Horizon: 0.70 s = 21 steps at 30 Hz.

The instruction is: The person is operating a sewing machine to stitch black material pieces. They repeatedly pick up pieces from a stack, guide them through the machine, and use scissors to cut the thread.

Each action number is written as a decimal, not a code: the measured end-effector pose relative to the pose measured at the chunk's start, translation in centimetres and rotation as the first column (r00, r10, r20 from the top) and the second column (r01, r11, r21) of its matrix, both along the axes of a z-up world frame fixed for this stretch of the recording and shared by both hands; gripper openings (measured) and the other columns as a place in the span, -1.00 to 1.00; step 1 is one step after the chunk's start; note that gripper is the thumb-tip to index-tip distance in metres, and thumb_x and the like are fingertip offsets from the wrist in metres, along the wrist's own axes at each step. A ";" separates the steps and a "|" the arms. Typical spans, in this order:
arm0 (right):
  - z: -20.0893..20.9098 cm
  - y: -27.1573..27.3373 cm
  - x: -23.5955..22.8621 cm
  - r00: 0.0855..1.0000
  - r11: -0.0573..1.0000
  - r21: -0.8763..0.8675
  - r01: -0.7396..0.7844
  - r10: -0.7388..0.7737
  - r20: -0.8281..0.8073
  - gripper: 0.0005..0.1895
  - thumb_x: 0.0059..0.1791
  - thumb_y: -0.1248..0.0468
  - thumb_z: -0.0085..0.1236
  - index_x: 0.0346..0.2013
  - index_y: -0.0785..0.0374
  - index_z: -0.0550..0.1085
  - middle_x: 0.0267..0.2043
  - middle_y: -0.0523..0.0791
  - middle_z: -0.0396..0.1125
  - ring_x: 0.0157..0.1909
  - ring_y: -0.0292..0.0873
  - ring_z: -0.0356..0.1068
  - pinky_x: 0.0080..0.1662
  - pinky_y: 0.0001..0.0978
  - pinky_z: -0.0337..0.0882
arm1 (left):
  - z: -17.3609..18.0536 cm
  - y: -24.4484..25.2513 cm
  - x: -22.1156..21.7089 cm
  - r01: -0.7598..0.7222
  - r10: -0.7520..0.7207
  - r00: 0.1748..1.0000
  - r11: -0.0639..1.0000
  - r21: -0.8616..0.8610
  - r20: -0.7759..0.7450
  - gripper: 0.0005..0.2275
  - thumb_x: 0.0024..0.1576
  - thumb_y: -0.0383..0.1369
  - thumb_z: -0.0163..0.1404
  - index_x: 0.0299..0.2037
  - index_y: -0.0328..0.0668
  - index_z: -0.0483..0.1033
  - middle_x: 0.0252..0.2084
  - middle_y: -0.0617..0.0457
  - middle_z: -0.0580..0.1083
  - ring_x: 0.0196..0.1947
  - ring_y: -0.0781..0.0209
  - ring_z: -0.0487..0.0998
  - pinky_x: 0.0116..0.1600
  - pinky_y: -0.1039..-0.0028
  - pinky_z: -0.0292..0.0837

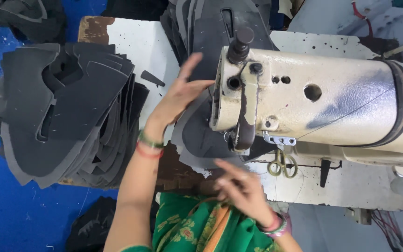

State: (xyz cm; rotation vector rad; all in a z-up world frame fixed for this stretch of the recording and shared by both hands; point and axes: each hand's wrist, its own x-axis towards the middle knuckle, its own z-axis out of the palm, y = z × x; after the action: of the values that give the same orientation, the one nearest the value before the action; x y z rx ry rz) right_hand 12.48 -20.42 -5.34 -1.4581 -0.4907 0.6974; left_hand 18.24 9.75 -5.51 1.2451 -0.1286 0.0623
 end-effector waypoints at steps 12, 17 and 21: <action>1.6 1.4 7.1 0.547 0.975 -0.210 0.067 0.141 0.826 -0.70 -0.12 0.39 0.22 -0.09 0.21 0.57 -0.18 0.00 0.45 -0.16 0.08 0.43 -0.12 -0.13 0.42 | -3.9 -15.5 -15.5 -0.558 0.481 0.820 0.555 0.617 0.309 -0.29 0.18 -0.29 0.14 0.46 -0.43 0.02 -0.07 -0.20 0.53 -0.18 0.04 0.58 -0.07 0.40 0.46; 4.6 1.9 6.3 0.377 0.967 -0.233 0.102 0.179 0.909 -0.58 -0.07 0.33 0.24 0.09 0.10 0.58 -0.10 -0.03 0.45 -0.11 0.05 0.40 -0.08 -0.10 0.37 | -1.1 -16.9 -12.0 -0.746 0.690 0.664 0.587 0.315 0.288 -0.40 0.21 -0.47 0.11 0.43 -0.45 0.12 0.25 -0.29 0.41 0.15 0.02 0.49 0.23 0.37 0.41; 4.3 1.4 6.2 0.374 0.939 -0.322 0.122 0.258 0.891 -0.59 -0.03 0.27 0.26 0.13 0.02 0.56 -0.07 -0.11 0.44 -0.13 0.01 0.38 -0.02 -0.10 0.33 | -2.3 -16.8 -11.8 -0.735 0.736 0.677 0.675 0.068 0.011 -0.44 0.25 -0.55 0.12 0.46 -0.34 0.20 0.16 -0.03 0.49 0.04 0.33 0.49 0.16 0.52 0.45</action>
State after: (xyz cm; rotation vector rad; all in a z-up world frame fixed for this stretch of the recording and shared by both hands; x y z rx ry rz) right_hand 18.71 -19.01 -1.03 -2.1278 -1.3875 -0.1196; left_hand 6.42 -7.04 -7.84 1.2975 0.4104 0.7656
